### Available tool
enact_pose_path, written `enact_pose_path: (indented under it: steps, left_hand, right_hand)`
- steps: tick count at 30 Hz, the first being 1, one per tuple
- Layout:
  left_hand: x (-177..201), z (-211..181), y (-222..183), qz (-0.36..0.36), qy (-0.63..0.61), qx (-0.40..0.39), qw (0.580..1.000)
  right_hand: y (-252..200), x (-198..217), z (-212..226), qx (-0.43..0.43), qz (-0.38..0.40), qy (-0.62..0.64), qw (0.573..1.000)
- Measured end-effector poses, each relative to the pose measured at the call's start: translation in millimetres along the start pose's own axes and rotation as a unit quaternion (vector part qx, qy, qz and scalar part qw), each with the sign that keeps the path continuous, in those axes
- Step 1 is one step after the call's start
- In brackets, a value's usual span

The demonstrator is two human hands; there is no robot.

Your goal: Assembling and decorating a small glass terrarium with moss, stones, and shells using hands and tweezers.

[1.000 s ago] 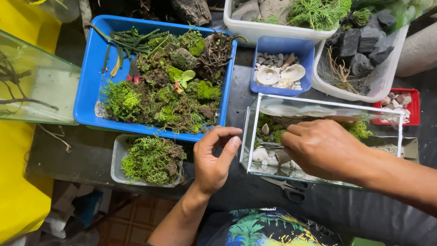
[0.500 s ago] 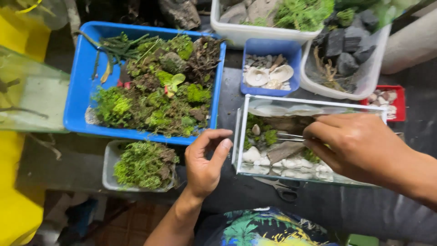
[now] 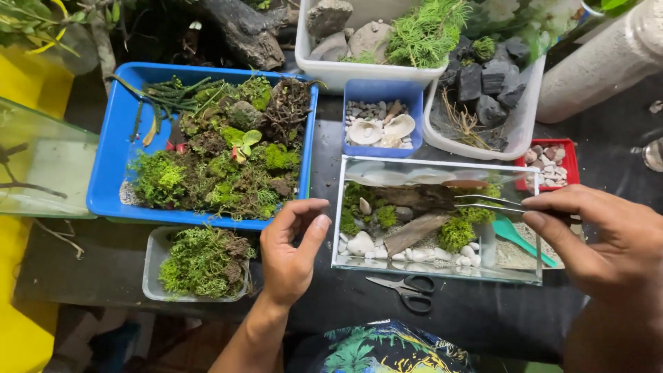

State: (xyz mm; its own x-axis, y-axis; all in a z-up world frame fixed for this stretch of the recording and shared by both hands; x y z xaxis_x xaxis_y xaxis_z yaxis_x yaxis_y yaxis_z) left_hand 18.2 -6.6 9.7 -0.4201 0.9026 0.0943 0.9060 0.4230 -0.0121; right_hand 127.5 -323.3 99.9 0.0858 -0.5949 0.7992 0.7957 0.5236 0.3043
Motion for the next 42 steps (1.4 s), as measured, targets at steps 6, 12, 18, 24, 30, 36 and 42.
enact_pose_path:
  steps: [6, 12, 18, 24, 30, 36, 42]
  left_hand:
    - [-4.1, -3.4, -2.6, -0.002, 0.014, -0.003, 1.0]
    - [4.5, -11.0, 2.1, -0.016, -0.001, -0.008, 1.0]
    - [12.0, -28.1, 20.2, -0.014, 0.011, -0.048, 0.999]
    - [6.2, -66.2, 53.7, 0.047, 0.127, -0.101, 0.986]
    - [-28.0, -91.3, 106.2, 0.156, 0.228, -0.128, 0.952]
    - [-86.1, -41.2, 178.8, 0.285, 0.445, -0.133, 0.838]
    - [-139.8, -5.6, 219.7, 0.373, 0.582, -0.109, 0.714]
  right_hand:
    - [-1.5, 1.7, -2.9, -0.013, -0.028, 0.029, 0.999]
    - [-3.0, -0.2, -14.5, 0.019, 0.025, 0.024, 0.999]
    - [-2.7, 6.7, -17.4, 0.024, 0.046, 0.025, 0.998]
    - [-5.8, 6.2, -16.9, 0.006, -0.009, 0.047, 0.999]
    - [-1.9, 10.8, -13.0, -0.001, -0.027, 0.066, 0.997]
    - [-5.5, 8.2, -29.7, 0.019, -0.005, 0.078, 0.997]
    - [-3.5, 11.2, -29.9, 0.012, -0.009, 0.078, 0.997]
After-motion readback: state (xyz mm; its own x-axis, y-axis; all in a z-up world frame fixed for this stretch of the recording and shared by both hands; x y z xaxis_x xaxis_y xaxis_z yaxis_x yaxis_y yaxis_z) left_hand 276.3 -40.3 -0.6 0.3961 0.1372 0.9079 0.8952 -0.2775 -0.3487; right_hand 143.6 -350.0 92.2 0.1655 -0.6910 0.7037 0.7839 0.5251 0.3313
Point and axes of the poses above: each hand's wrist, its own y-axis towards the middle knuckle, its own x-axis out of the back of the hand, z = x × y, the point moved 2 cm from there along y, towards the middle knuckle, and after that the axes turned 7 degrees about x, right-handed, at the moved point
